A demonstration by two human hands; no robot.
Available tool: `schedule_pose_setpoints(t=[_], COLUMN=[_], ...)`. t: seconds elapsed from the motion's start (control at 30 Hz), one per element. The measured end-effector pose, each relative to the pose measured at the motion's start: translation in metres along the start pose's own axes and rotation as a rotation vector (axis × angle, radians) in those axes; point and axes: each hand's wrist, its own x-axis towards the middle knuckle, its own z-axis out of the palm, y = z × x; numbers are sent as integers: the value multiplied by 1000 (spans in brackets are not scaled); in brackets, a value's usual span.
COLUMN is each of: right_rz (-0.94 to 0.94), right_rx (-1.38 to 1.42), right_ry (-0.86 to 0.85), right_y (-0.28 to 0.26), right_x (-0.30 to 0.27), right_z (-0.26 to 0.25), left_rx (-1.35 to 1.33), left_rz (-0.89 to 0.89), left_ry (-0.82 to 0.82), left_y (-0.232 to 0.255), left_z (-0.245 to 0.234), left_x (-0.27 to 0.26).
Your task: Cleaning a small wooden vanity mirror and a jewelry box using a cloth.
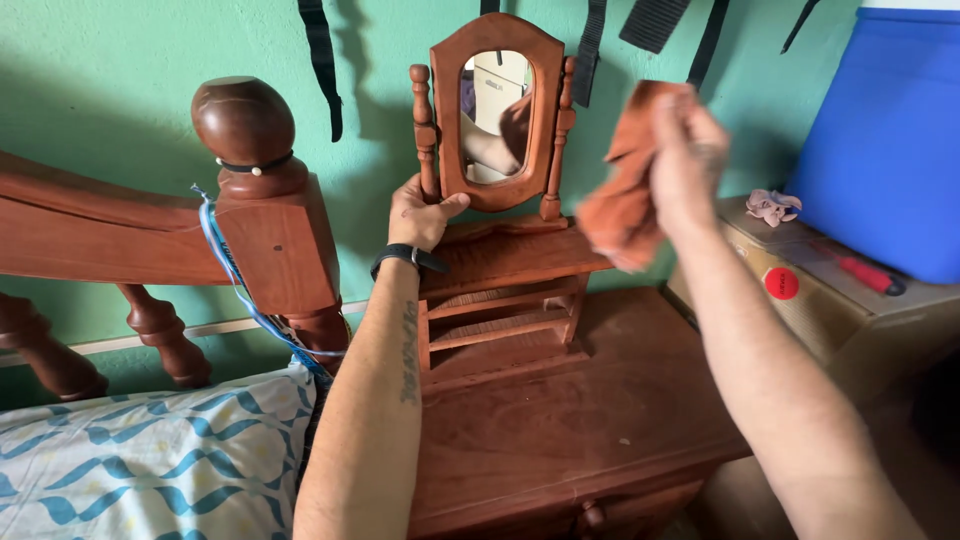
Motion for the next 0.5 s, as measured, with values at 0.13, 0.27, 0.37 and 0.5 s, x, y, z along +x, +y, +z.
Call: schedule_pose_setpoints(t=[0.13,0.27,0.37,0.5], right_rz=[-329,-459,-418,-181], right_rx=[-312,-608,-781,-975], right_ry=[-173,-362,-484,-899], right_y=[-29,-32,-49,-88], right_x=[-15,-6,-13,-48], right_z=[68,118,133,130], left_rx=[70,14,-55,-50], left_rz=[-43,-20,14,-20], left_ry=[23,-16,-50,-46], left_y=[4,-6,-15,-9], left_z=[-2,-4,-6,-4], left_x=[1,3,7,5])
